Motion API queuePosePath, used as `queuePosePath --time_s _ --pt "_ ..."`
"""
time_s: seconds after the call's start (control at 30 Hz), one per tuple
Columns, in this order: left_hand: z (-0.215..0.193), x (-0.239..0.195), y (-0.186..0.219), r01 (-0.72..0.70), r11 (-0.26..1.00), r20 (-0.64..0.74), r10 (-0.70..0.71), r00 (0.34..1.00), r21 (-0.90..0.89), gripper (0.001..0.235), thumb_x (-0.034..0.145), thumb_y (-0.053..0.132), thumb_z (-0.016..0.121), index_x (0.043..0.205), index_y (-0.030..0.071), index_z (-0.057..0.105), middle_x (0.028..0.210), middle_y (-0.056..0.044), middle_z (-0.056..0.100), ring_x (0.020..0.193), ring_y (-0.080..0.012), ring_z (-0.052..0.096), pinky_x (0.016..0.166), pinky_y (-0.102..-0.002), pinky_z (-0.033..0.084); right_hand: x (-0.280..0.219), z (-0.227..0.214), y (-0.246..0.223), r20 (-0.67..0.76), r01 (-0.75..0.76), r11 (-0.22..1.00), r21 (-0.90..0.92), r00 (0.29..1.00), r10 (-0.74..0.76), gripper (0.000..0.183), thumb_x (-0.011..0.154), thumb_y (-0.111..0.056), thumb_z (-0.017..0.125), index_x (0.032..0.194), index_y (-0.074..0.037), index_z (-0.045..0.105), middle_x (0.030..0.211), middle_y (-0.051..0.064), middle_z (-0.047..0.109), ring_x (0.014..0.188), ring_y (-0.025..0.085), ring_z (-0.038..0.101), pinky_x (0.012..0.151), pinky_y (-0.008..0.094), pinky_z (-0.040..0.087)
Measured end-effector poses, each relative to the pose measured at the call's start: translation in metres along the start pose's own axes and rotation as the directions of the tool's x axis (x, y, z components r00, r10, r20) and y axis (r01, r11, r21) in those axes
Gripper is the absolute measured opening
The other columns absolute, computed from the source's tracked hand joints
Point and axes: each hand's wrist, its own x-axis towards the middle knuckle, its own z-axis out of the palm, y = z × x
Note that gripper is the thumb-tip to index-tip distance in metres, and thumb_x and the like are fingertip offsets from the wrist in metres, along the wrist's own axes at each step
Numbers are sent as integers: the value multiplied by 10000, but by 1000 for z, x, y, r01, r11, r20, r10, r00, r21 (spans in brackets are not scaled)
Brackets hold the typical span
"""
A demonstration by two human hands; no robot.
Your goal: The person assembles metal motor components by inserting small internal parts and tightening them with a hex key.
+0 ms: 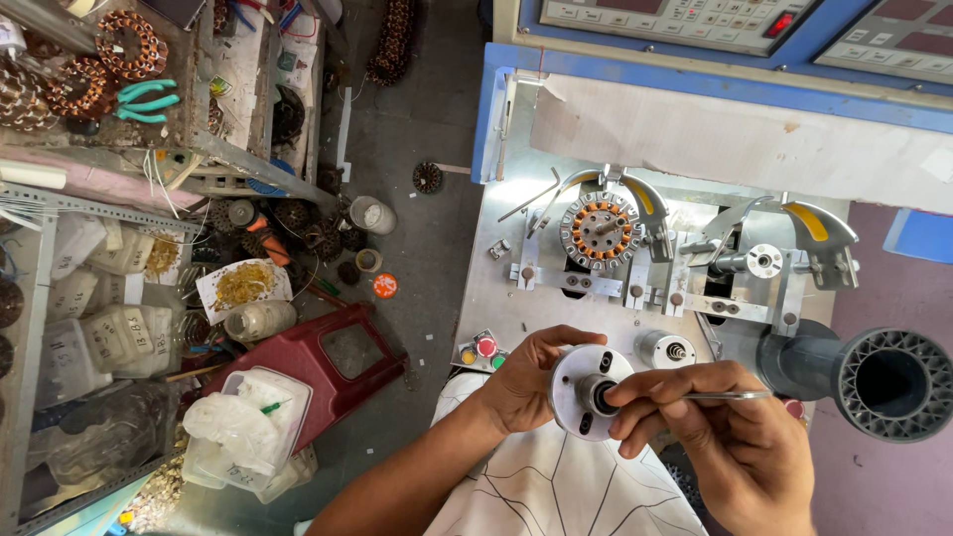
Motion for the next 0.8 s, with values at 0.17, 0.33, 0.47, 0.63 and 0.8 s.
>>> queuePosePath --time_s 0.17,0.33,0.47,0.63,0.8 --pt "4 -1 -2 8 1000 5 -8 1000 -4 508 933 -62 745 1414 -64 581 1252 -221 711 1108 -279 739 986 -390 619 -2 -1 2 75 48 997 -56 996 -43 106 1001 78 487 1084 84 552 1056 338 724 804 321 775 664 420 668" --pt "4 -1 -4 21 999 -6 -21 1000 -24 516 939 -57 749 1420 -74 565 1251 -229 707 1116 -279 736 1005 -380 611 -2 -2 -4 21 -24 945 -326 999 33 160 986 46 583 1001 82 739 1040 249 766 767 253 681 624 366 610" --pt "7 -1 -5 46 999 9 -46 999 -5 526 923 -76 749 1417 -83 567 1250 -227 708 1118 -278 736 1006 -376 611 4 7 -3 145 377 859 -348 926 -348 184 807 -34 821 886 17 663 1008 116 744 893 182 719 706 295 607" --pt "13 -1 -8 66 997 1 -66 998 32 529 912 -83 757 1408 -82 572 1254 -225 708 1114 -273 735 1000 -377 612 7 11 3 102 219 961 169 966 -238 394 778 68 868 1052 1 593 950 146 675 857 192 668 749 323 564" --pt "15 -3 -10 63 998 28 -62 998 -16 513 934 -80 751 1415 -78 575 1240 -231 709 1112 -285 737 1005 -392 612 0 -13 -9 247 157 982 -104 961 -127 170 788 39 784 953 78 766 981 189 648 776 211 716 641 317 605"
